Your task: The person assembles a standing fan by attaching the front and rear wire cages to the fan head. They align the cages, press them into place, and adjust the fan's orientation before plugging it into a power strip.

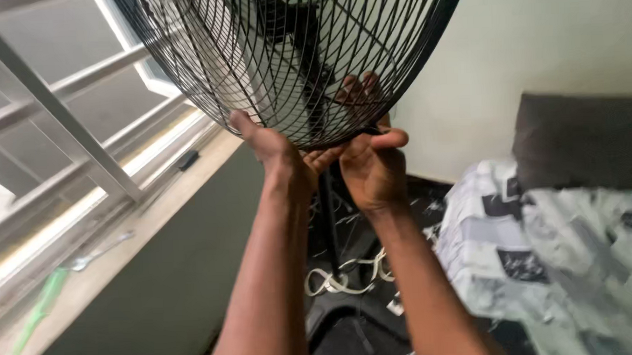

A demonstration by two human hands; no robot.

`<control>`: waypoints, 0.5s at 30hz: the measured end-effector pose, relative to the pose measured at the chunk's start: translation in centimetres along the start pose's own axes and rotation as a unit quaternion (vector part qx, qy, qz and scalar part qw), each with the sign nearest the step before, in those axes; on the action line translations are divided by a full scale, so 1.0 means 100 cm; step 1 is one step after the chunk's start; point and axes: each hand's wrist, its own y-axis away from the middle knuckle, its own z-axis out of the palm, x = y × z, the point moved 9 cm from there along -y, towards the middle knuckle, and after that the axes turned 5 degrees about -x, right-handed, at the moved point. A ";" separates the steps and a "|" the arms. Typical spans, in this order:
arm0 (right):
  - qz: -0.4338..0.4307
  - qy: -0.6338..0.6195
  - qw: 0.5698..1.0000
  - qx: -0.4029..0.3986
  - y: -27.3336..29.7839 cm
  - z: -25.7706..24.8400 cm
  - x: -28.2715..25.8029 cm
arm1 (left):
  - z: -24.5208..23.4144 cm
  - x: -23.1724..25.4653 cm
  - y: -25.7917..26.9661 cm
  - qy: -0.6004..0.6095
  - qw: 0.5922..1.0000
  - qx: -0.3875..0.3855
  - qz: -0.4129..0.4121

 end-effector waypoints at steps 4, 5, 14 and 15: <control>0.042 0.091 0.994 0.033 0.012 -0.006 -0.011 | 0.013 -0.016 0.001 0.055 0.998 -0.024 -0.033; 0.050 0.134 0.989 0.046 0.011 -0.003 -0.004 | 0.007 -0.010 0.005 0.048 0.998 -0.005 -0.029; 0.031 0.073 0.997 -0.004 0.006 0.004 0.001 | 0.001 -0.002 0.007 0.022 1.000 0.021 -0.001; 0.053 0.050 0.997 -0.017 0.006 0.004 0.004 | -0.001 -0.002 0.008 0.015 0.999 0.028 -0.005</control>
